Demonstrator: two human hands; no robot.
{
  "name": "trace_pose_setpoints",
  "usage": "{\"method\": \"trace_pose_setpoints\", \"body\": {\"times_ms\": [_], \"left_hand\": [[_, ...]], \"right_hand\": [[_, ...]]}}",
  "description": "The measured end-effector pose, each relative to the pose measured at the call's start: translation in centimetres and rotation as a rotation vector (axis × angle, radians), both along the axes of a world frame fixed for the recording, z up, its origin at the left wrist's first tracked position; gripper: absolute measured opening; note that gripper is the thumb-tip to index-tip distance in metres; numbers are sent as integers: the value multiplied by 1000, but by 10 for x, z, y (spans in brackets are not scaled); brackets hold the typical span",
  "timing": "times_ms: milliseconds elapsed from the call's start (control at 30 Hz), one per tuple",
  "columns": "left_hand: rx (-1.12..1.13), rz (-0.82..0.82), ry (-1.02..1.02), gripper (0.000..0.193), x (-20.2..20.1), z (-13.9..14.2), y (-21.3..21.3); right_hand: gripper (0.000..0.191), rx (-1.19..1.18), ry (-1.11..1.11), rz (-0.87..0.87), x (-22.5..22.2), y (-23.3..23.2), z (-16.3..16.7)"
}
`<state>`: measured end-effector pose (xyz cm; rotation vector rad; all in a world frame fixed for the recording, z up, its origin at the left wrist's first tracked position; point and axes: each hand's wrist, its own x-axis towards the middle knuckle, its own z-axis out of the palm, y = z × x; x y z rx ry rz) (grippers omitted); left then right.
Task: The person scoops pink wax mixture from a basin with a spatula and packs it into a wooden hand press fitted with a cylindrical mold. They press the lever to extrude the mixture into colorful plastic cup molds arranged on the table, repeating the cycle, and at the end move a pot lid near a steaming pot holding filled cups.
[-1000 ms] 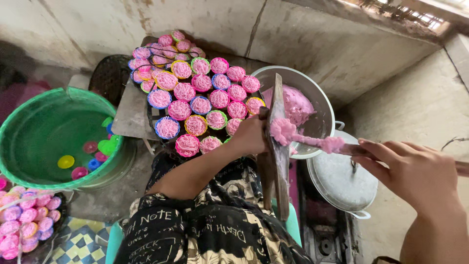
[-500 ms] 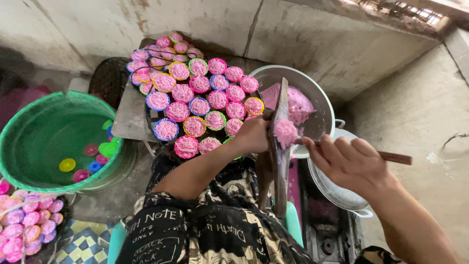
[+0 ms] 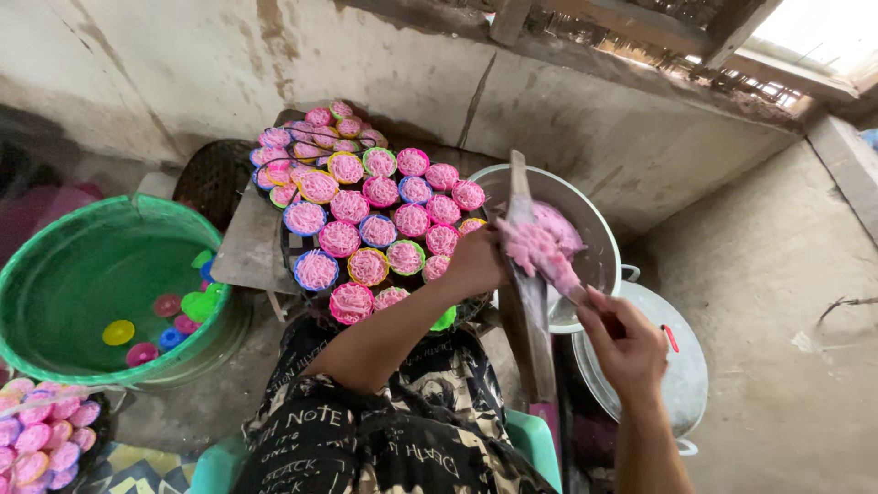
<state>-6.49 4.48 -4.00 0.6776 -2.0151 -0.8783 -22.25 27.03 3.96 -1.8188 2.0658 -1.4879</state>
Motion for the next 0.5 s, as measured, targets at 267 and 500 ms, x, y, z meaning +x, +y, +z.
{"method": "trace_pose_setpoints", "body": {"times_ms": [267,500], "left_hand": [[-26,-42,26,35,-5,-22,-10],[225,0,-20,33,8,-29,-34]], "right_hand": [[18,-221,516,-239,11,-13,19],[23,-124,223,57,6,-2,7]]}}
